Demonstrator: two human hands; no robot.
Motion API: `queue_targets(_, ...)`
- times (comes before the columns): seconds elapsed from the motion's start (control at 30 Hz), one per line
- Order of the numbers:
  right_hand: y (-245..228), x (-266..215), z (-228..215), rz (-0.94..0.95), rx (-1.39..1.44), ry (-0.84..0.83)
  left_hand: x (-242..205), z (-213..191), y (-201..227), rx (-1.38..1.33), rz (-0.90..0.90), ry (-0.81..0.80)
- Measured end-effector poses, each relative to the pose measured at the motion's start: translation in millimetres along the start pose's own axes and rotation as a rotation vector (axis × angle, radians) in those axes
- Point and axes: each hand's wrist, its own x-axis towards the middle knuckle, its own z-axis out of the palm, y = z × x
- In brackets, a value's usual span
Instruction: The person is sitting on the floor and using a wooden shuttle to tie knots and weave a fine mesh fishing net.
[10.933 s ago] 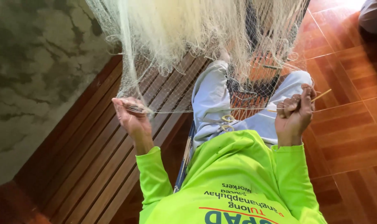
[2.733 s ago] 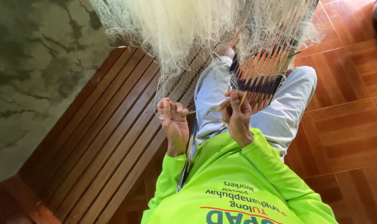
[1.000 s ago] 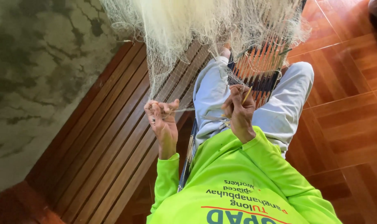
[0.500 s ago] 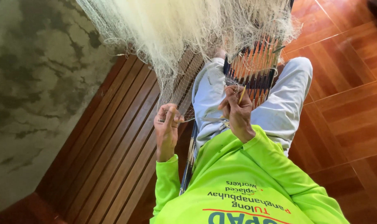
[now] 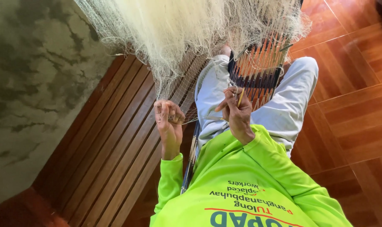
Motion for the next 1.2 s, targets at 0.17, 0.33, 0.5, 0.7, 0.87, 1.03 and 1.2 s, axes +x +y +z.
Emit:
queue_targets(0.17,4.3,-1.1,-0.8,-0.001,0.000,-0.006,-4.1,2.3,2.0,-0.028,0.033,0.044)
queue_targets(0.33,10.2,-1.0,-2.3,0.008,-0.007,-0.011,-3.4,-0.5,0.8,-0.034,0.044,0.061)
queue_targets(0.5,13.7,-0.1,-4.8,-0.001,-0.030,-0.023,-2.4,-4.4,-1.8,-0.037,0.062,0.061)
queue_targets(0.7,9.0,-1.2,-2.4,-0.011,-0.027,-0.040,-1.2,-8.1,-8.8,-0.010,0.010,0.054)
queue_targets(0.87,2.1,-2.2,2.2,-0.016,0.012,-0.043,0.6,-4.2,-4.5,-0.034,0.033,0.060)
queue_targets(1.03,-1.0,-2.3,0.8,-0.012,0.055,-0.041,-0.5,-9.4,-9.2,-0.081,0.026,0.049)
queue_targets(1.2,3.9,-2.6,-2.4,-0.011,0.062,-0.042,2.5,-41.8,-29.4,-0.661,-0.146,-0.098)
